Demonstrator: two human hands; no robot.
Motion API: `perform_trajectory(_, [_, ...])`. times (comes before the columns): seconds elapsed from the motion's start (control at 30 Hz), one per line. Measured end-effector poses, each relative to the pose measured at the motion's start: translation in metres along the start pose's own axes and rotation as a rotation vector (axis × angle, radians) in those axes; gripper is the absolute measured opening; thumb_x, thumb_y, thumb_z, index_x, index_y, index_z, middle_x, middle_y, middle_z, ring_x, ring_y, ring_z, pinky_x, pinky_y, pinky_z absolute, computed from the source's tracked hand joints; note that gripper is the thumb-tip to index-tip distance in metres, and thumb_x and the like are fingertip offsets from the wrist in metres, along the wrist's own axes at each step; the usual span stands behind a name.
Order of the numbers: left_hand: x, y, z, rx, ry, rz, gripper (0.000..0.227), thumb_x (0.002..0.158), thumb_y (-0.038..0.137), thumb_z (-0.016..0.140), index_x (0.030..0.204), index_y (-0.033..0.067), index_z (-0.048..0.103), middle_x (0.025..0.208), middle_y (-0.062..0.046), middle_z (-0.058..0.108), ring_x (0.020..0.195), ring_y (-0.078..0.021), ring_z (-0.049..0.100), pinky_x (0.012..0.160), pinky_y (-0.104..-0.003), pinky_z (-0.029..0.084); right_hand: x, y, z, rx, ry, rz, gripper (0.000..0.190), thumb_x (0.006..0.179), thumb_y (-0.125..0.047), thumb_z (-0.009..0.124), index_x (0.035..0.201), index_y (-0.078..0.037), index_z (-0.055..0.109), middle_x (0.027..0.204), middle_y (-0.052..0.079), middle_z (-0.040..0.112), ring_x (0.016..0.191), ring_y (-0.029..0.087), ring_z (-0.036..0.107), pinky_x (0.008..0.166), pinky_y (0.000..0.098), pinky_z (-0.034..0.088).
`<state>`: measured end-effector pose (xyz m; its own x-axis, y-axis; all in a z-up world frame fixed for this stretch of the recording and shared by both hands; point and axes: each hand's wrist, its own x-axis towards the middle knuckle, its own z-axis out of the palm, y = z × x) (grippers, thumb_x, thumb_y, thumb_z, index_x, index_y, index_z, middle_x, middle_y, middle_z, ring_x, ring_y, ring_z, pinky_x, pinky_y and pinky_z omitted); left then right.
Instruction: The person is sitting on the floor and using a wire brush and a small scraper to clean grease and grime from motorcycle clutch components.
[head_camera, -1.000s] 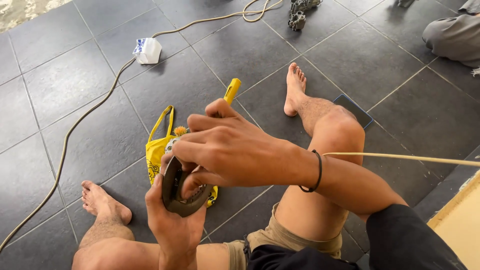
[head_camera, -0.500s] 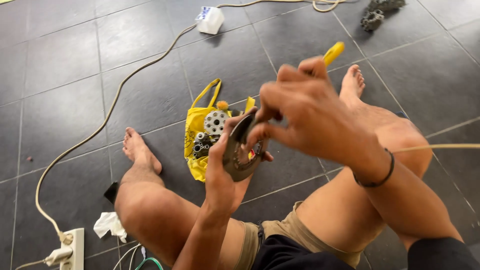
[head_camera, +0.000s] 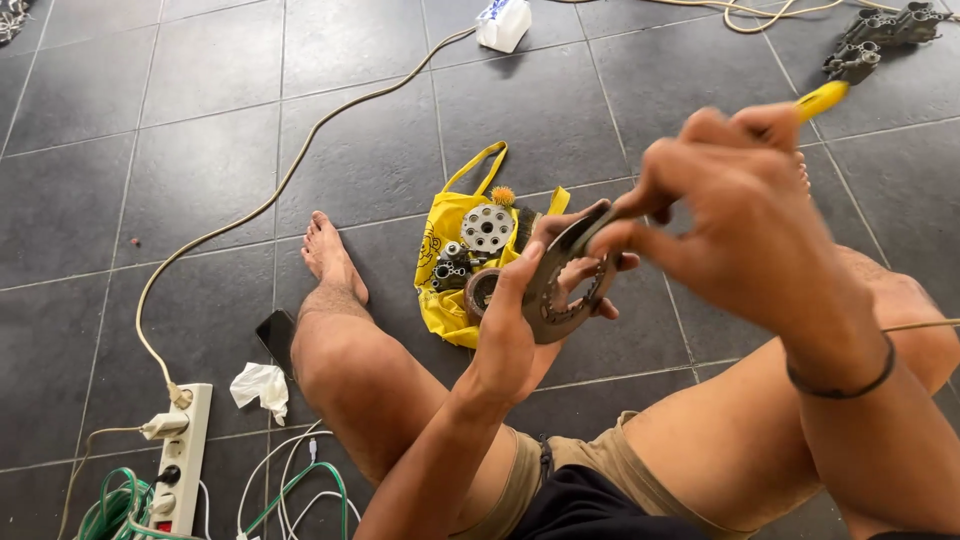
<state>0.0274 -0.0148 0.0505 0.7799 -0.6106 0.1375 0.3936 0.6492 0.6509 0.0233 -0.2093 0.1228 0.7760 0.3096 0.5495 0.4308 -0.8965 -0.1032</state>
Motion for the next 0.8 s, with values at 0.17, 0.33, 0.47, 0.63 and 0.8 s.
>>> perform_trajectory(0.17, [0.003,-0.001,-0.002,-0.020,0.026,0.023,0.046,0.108,0.038,0.038,0.138,0.0048,0.049,0.126,-0.012,0.058,0.103,-0.0168,0.057,0.082,-0.038,0.051,0.004,-0.023,0.005,0.080,-0.035,-0.057,0.041,0.086,-0.044,0.088,0.080,-0.016,0.059,0.077,-0.006,0.060,0.079,0.015,0.055,0.094,0.0381,0.026])
perform_trajectory(0.33, [-0.001,-0.001,0.001,0.019,0.032,0.003,0.048,0.107,0.040,0.039,0.141,0.0085,0.049,0.138,-0.013,0.057,0.122,-0.0307,0.060,0.081,-0.037,0.049,0.002,-0.009,-0.001,0.043,-0.036,-0.015,0.041,0.085,-0.048,0.089,0.079,-0.016,0.064,0.076,-0.005,0.058,0.079,0.014,0.054,0.096,0.0378,0.026])
perform_trajectory(0.47, [0.001,0.006,0.005,0.006,0.040,0.021,0.043,0.106,0.037,0.039,0.132,0.0052,0.051,0.122,-0.009,0.057,0.106,-0.0159,0.055,0.087,-0.033,0.048,0.003,-0.030,0.005,0.087,-0.054,-0.116,0.038,0.086,-0.040,0.086,0.079,-0.017,0.056,0.075,-0.008,0.061,0.079,0.016,0.054,0.093,0.0388,0.027])
perform_trajectory(0.63, [0.001,0.000,0.000,0.055,0.056,-0.009,0.049,0.106,0.040,0.039,0.141,0.0077,0.051,0.137,-0.007,0.057,0.106,-0.0131,0.054,0.083,-0.039,0.049,0.003,-0.012,0.000,0.049,-0.031,-0.043,0.039,0.082,-0.048,0.090,0.081,-0.018,0.064,0.076,-0.006,0.059,0.081,0.013,0.056,0.097,0.0370,0.026])
perform_trajectory(0.8, [0.001,0.005,0.003,0.004,0.048,0.021,0.040,0.105,0.037,0.040,0.129,0.0073,0.054,0.103,-0.003,0.057,0.090,-0.0082,0.054,0.073,-0.021,0.043,0.001,-0.040,0.009,0.098,-0.070,-0.200,0.043,0.091,-0.040,0.081,0.076,-0.015,0.049,0.072,-0.007,0.062,0.080,0.019,0.054,0.085,0.0400,0.029])
